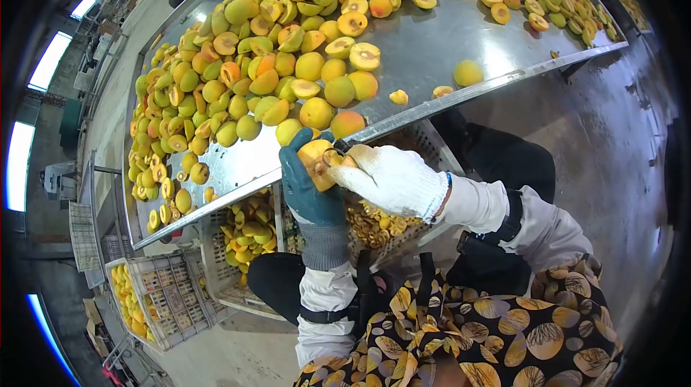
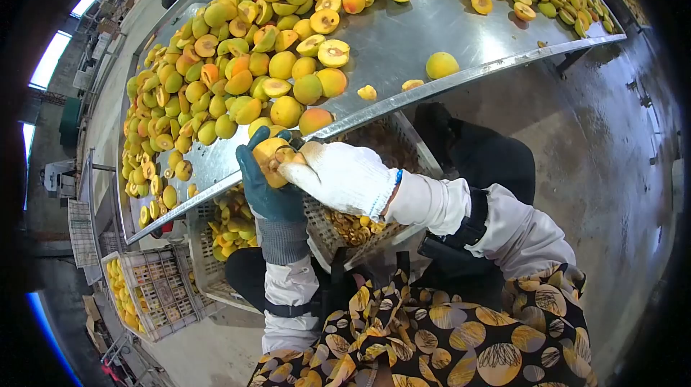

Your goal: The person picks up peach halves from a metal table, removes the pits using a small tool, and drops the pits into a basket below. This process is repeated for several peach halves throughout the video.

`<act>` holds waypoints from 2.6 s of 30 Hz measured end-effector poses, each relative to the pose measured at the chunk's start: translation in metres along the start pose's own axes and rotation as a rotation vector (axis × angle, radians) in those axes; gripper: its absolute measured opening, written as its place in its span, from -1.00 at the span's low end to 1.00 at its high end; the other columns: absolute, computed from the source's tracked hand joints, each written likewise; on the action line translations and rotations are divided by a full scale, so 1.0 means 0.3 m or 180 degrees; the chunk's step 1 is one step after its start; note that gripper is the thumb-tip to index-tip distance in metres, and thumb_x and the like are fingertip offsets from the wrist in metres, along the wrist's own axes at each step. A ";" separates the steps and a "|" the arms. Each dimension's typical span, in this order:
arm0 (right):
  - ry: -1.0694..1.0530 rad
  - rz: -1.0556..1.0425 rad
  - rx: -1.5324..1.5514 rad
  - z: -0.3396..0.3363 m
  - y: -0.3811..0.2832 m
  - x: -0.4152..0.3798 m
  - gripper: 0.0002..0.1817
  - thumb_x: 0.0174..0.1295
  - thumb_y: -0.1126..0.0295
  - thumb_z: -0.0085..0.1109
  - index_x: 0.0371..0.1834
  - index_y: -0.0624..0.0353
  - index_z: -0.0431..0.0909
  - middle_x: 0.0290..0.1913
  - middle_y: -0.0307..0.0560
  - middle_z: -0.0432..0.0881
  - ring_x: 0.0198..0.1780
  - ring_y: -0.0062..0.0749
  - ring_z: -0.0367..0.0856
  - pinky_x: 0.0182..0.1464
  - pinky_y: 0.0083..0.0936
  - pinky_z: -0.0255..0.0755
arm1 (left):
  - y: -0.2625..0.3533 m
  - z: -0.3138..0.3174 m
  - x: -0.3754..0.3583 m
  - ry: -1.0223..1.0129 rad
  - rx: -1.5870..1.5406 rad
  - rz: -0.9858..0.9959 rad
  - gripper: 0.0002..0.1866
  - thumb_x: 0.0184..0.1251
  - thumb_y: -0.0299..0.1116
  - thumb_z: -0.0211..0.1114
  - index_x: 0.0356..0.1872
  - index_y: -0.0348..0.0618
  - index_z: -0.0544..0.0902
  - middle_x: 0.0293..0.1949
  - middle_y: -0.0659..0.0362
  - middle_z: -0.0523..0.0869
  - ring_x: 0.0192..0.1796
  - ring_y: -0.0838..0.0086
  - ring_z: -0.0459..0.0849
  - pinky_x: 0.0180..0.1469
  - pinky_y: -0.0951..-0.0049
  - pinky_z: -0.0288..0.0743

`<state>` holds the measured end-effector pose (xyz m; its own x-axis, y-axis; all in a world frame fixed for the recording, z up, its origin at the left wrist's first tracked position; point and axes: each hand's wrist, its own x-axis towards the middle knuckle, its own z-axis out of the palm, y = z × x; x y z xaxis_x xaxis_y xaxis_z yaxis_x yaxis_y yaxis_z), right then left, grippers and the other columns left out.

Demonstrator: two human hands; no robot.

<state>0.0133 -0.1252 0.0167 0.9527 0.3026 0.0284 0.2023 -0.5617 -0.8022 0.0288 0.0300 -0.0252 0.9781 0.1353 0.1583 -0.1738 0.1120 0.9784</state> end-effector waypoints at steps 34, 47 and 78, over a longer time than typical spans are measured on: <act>-0.2700 0.1764 0.4905 -0.005 0.072 -0.022 -0.51 0.49 -0.12 0.02 -0.26 0.15 0.47 -0.69 -0.32 0.36 -0.80 -0.62 0.30 -0.82 -0.65 0.11 | 0.076 0.019 -0.052 -0.0590 -0.0230 -0.0123 -0.40 0.70 0.05 -0.24 0.15 -0.32 0.55 -0.02 0.01 0.72 0.01 0.36 0.68 0.18 0.34 0.53; -0.0607 -0.0692 -0.1383 -0.009 0.084 -0.044 -0.53 0.31 -0.15 0.16 -0.29 0.09 0.63 -0.60 -0.01 0.62 -0.51 -0.02 0.69 -0.51 -0.16 0.50 | 0.142 -0.500 0.043 -0.0450 0.2007 -0.0523 -0.62 0.62 -0.16 -0.02 -0.06 -0.25 0.67 -0.34 0.07 0.76 -0.24 0.41 0.76 -0.28 0.43 0.67; -0.2268 0.1794 0.4453 -0.032 0.037 -0.024 -0.42 0.47 -0.20 -0.01 -0.20 0.21 0.51 -0.74 -0.30 0.34 -0.83 -0.56 0.29 -0.81 -0.58 0.14 | 0.054 -0.173 -0.050 -0.0658 0.0429 0.0347 -0.43 0.18 -0.50 0.50 0.20 -0.26 0.45 0.23 -0.06 0.62 0.15 0.39 0.68 0.20 0.33 0.56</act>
<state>0.0110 -0.1411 0.0133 0.4643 0.8027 -0.3742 -0.8273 0.2423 -0.5069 0.0054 0.0810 -0.0186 0.9595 -0.0662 0.2740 -0.2762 -0.0263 0.9607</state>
